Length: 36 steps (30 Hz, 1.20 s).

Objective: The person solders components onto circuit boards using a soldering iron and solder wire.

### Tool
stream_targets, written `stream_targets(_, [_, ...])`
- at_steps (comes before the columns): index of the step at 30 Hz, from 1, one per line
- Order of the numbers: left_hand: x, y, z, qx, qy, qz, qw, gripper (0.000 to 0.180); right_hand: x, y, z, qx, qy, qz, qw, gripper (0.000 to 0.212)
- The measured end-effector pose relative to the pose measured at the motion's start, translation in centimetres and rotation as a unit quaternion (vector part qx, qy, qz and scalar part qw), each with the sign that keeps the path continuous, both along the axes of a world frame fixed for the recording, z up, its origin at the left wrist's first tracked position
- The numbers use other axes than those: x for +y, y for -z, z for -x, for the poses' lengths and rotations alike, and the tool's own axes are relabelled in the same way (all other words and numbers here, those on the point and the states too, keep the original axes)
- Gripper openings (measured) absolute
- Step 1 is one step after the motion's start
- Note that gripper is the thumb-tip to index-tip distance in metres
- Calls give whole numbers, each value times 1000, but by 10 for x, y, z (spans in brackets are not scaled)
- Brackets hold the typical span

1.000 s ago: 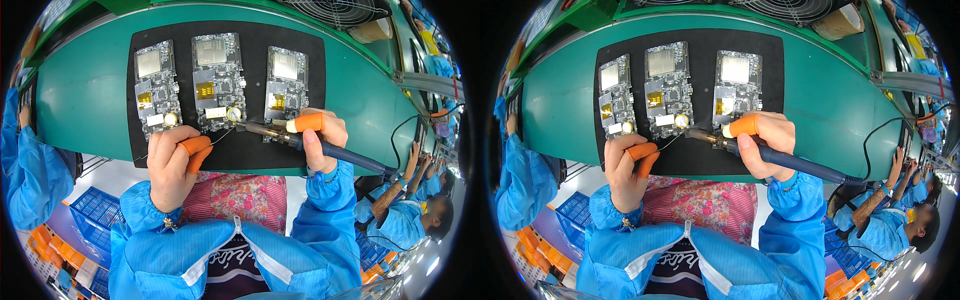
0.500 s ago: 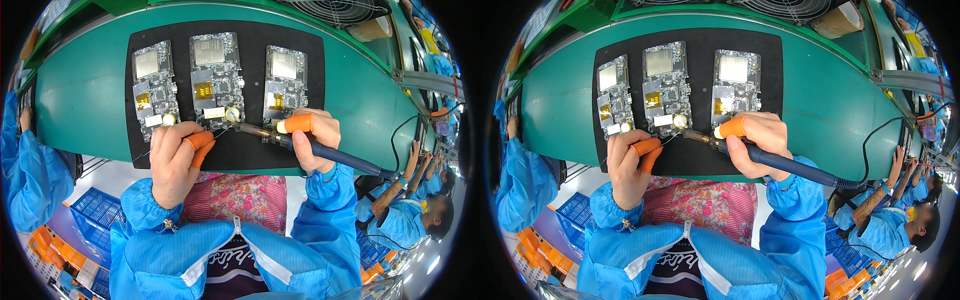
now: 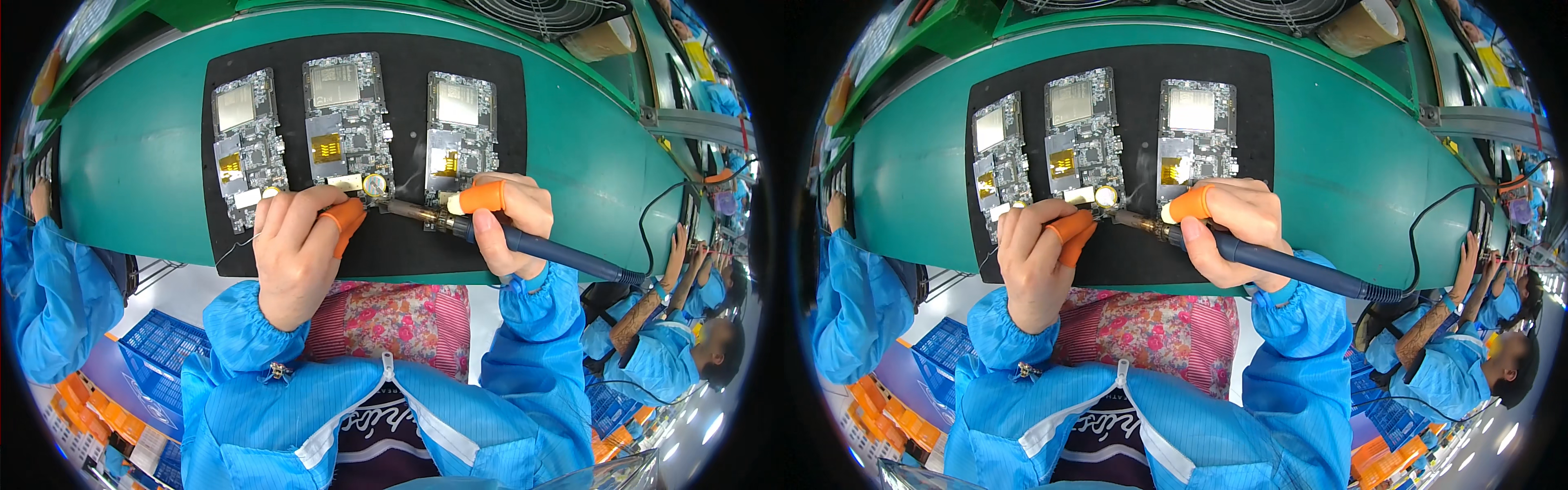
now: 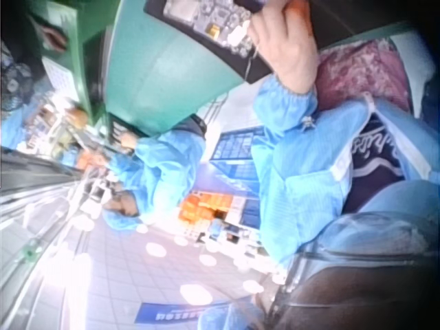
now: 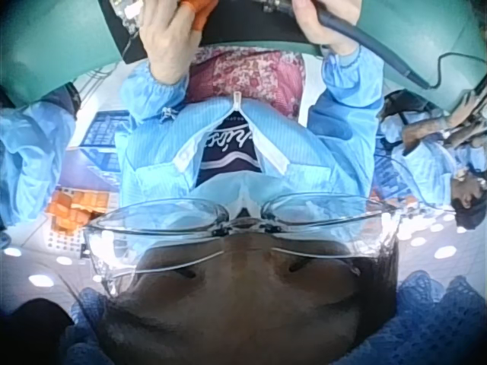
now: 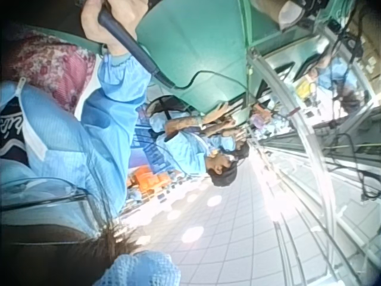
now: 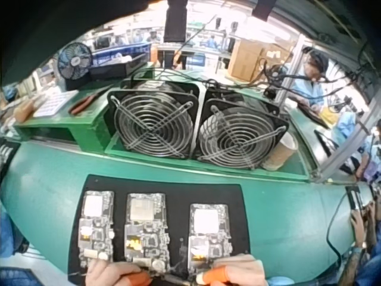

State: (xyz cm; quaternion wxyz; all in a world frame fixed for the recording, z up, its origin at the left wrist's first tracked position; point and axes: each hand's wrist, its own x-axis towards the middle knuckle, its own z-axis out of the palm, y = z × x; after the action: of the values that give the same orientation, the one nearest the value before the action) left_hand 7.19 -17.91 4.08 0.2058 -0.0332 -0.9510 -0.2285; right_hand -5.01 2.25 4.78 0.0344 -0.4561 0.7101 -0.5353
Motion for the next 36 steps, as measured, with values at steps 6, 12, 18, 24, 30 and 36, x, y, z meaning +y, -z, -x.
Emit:
stream_targets(6, [0,-20,-11,-45,-77,-164,982,40,15,-3,5,-20,10,44,999,12])
stream_targets(12, [4,-25,-11,-6,-35,23,999,34,47,-2,4,-35,146,35,988,23])
stream_targets(18, [36,-20,5,33,-1,-175,984,26,77,3,4,-129,209,58,968,31])
stream_targets(24, [54,-3,15,41,85,-82,992,22,97,6,4,-82,194,65,975,31])
stream_targets(30, [62,4,16,39,80,-53,995,21,97,4,6,-54,114,35,991,24])
stream_targets(36, [64,6,16,32,76,-39,996,20,96,4,8,-36,97,28,994,19])
